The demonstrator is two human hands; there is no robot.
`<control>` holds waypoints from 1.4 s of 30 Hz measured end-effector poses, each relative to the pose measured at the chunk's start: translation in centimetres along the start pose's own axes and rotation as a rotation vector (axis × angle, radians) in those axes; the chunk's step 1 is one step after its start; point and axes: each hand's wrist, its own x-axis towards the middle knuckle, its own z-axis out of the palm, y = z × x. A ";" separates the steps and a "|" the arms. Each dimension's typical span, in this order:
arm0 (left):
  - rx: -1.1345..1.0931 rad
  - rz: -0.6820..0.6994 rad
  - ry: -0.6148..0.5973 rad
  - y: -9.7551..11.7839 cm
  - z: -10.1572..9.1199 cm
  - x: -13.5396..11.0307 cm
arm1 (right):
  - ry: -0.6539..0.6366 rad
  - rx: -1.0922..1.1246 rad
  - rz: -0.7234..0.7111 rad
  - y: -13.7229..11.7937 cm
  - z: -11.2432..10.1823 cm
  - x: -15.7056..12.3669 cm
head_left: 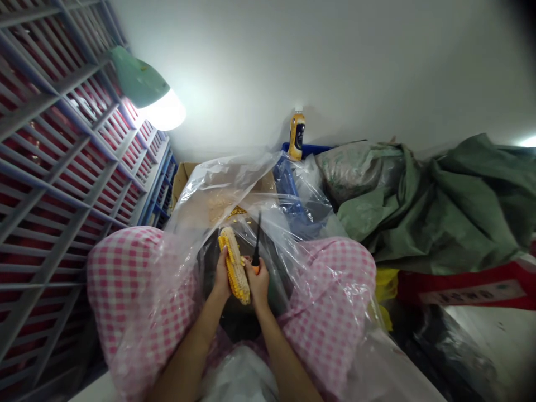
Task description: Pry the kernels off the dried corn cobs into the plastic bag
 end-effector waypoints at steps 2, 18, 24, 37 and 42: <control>-0.026 -0.022 -0.012 0.3 0.2 -0.2 | 0.013 0.008 0.039 0.1 -0.2 0.3; 0.095 0.177 0.060 0.2 -0.3 0.2 | -0.115 -0.067 -0.044 -2.8 0.5 1.0; 0.033 0.166 0.027 -0.1 -0.6 0.4 | -0.177 -0.035 -0.013 -2.7 0.9 1.0; 0.086 0.142 0.018 -0.3 -0.2 0.1 | -0.141 -0.228 -0.076 -1.8 0.3 0.6; 0.111 0.129 0.007 -0.4 -0.3 0.2 | -0.148 -0.226 -0.079 -2.0 0.0 0.5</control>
